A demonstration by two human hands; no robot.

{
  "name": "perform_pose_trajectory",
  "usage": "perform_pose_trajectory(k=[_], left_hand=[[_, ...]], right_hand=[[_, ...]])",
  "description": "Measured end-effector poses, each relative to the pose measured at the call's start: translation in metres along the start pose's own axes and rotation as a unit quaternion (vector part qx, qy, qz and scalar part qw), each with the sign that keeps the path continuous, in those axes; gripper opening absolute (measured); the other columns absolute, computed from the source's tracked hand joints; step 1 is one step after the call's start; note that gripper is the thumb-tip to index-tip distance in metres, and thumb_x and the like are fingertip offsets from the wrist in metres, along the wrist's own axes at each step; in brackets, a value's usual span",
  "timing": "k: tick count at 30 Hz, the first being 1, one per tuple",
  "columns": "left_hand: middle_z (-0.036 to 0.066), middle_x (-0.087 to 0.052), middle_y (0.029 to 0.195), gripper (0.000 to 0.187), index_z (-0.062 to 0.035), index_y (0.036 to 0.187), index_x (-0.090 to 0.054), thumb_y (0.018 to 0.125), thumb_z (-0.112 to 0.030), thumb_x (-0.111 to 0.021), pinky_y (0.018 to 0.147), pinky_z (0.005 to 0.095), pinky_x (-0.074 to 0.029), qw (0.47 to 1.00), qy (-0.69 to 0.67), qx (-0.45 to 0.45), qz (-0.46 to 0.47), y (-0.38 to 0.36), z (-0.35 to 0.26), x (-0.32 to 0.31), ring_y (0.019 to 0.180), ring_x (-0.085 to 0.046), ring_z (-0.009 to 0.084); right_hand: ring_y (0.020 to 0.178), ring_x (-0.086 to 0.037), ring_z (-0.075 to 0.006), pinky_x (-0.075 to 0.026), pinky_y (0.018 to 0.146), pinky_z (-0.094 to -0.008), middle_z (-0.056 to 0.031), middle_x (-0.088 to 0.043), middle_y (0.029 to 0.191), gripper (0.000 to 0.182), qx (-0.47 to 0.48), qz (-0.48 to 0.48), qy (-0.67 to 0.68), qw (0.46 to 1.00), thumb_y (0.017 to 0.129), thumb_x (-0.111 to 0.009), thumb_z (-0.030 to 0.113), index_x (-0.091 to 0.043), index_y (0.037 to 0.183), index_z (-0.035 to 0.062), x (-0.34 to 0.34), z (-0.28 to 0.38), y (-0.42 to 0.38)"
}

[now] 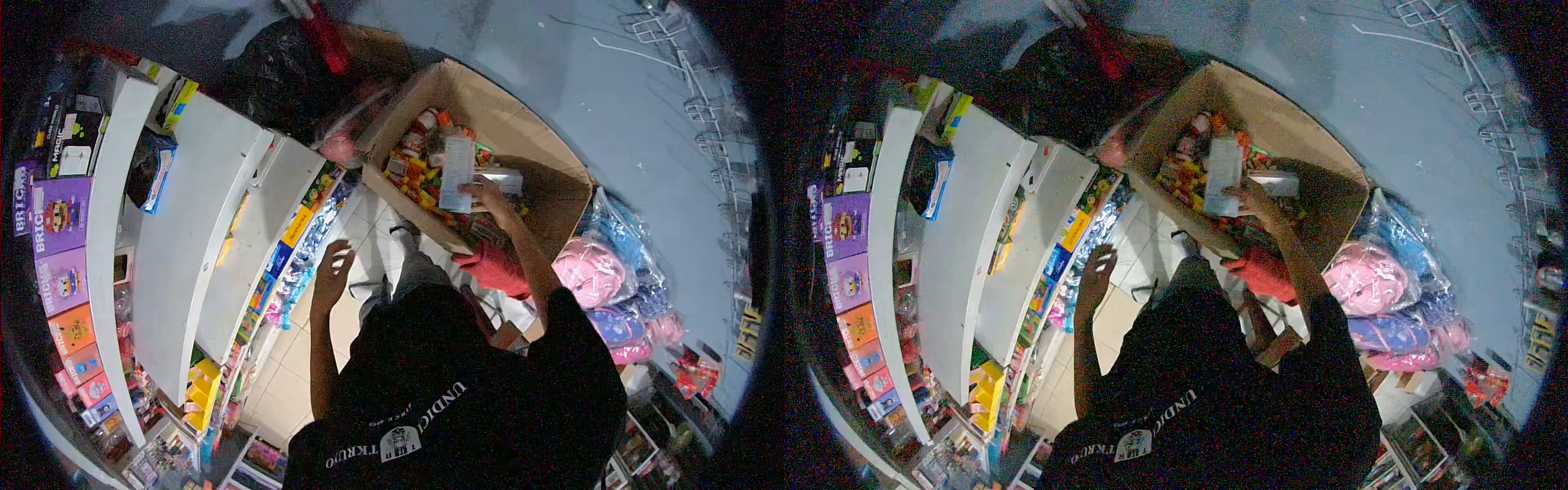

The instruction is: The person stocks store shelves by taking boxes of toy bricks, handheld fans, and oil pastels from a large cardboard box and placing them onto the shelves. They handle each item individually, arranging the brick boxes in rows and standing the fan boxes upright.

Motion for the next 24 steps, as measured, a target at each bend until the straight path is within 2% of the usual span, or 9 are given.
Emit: perform_pose_trajectory(k=[2,5,6,8,11,17,19,21,24], left_hand=[[0.011,-0.052,0.122,0.049,-0.0071,0.131,-0.038,0.090,-0.022,-0.062,0.082,0.0369,-0.050,0.996,-0.062,-0.051,0.050,0.023,-0.026,-0.019,0.106,-0.056,0.0255],[0.016,-0.037,0.136,0.073,-0.0110,0.141,-0.020,0.086,-0.021,-0.068,0.081,0.0387,-0.052,0.989,-0.114,-0.068,0.069,0.044,-0.066,-0.051,0.117,-0.047,0.0295],[0.018,-0.032,0.139,0.078,-0.0099,0.142,-0.017,0.085,-0.021,-0.069,0.081,0.0398,-0.052,0.984,-0.125,-0.090,0.086,0.048,-0.081,-0.056,0.122,-0.043,0.0311],[0.019,-0.040,0.133,0.075,-0.0054,0.141,-0.017,0.086,-0.016,-0.067,0.089,0.0392,-0.048,0.988,-0.124,-0.089,0.011,0.045,-0.106,-0.059,0.120,-0.046,0.0287],[0.016,-0.048,0.125,0.070,-0.0024,0.139,-0.022,0.087,-0.015,-0.066,0.094,0.0371,-0.046,0.976,-0.185,-0.092,-0.073,0.041,-0.099,-0.036,0.115,-0.050,0.0250],[0.012,-0.049,0.126,0.062,-0.0036,0.139,-0.029,0.088,-0.011,-0.063,0.097,0.0358,-0.042,0.954,-0.263,0.007,-0.141,-0.029,-0.055,0.030,0.116,-0.049,0.0214],[0.011,-0.048,0.128,0.067,-0.0041,0.141,-0.026,0.086,-0.009,-0.064,0.099,0.0370,-0.040,0.954,-0.247,0.033,-0.165,-0.063,-0.036,0.042,0.120,-0.046,0.0210],[0.009,-0.046,0.131,0.072,-0.0053,0.143,-0.022,0.084,-0.005,-0.064,0.103,0.0384,-0.036,0.941,-0.293,0.004,-0.168,-0.100,-0.016,0.051,0.123,-0.043,0.0212],[0.010,-0.041,0.137,0.091,-0.0069,0.144,-0.018,0.074,-0.009,-0.076,0.107,0.0416,-0.031,0.933,-0.311,-0.022,-0.181,-0.152,-0.006,0.067,0.127,-0.039,0.0243]], right_hand=[[0.109,-0.055,-0.0244,-0.046,0.092,-0.0390,-0.0132,-0.056,0.123,0.068,0.099,0.037,-0.010,0.994,0.077,-0.073,0.040,-0.047,0.129,0.0046,-0.012,0.015,-0.006],[0.104,-0.059,-0.0244,-0.048,0.087,-0.0394,-0.0162,-0.056,0.122,0.075,0.277,-0.023,-0.188,0.942,0.075,-0.076,0.036,-0.042,0.133,0.0039,-0.056,0.048,-0.037],[0.103,-0.059,-0.0248,-0.049,0.087,-0.0396,-0.0171,-0.056,0.122,0.078,0.271,-0.030,-0.244,0.931,0.074,-0.076,0.036,-0.040,0.135,0.0039,-0.072,0.060,-0.049],[0.103,-0.060,-0.0258,-0.049,0.086,-0.0399,-0.0190,-0.054,0.124,0.083,0.261,-0.038,-0.352,0.898,0.073,-0.078,0.035,-0.036,0.137,0.0038,-0.103,0.083,-0.076],[0.105,-0.059,-0.0279,-0.048,0.089,-0.0381,-0.0208,-0.052,0.123,0.086,0.255,0.084,-0.242,0.932,0.073,-0.078,0.036,-0.033,0.139,0.0048,-0.132,0.115,-0.103],[0.105,-0.057,-0.0234,-0.049,0.089,-0.0364,-0.0159,-0.053,0.123,0.084,0.301,0.312,-0.248,0.866,0.074,-0.079,0.025,-0.031,0.141,0.0079,-0.182,0.075,-0.068],[0.101,-0.058,-0.0217,-0.050,0.088,-0.0360,-0.0153,-0.056,0.118,0.084,0.231,0.407,-0.294,0.833,0.073,-0.081,0.023,-0.033,0.140,0.0060,-0.207,0.072,-0.067],[0.098,-0.059,-0.0197,-0.051,0.086,-0.0366,-0.0137,-0.058,0.113,0.081,0.187,0.490,-0.221,0.822,0.072,-0.082,0.021,-0.036,0.137,0.0041,-0.235,0.060,-0.067],[0.100,-0.059,-0.0218,-0.051,0.087,-0.0368,-0.0133,-0.057,0.113,0.077,0.174,0.543,-0.254,0.781,0.073,-0.081,0.017,-0.039,0.135,0.0018,-0.278,0.060,-0.082]])
Point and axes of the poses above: each hand's wrist, its own y-axis towards the middle knuckle, its own x-axis out of the back of the hand, z = x × y, the point moved 1 cm from there along y, towards the middle knuckle
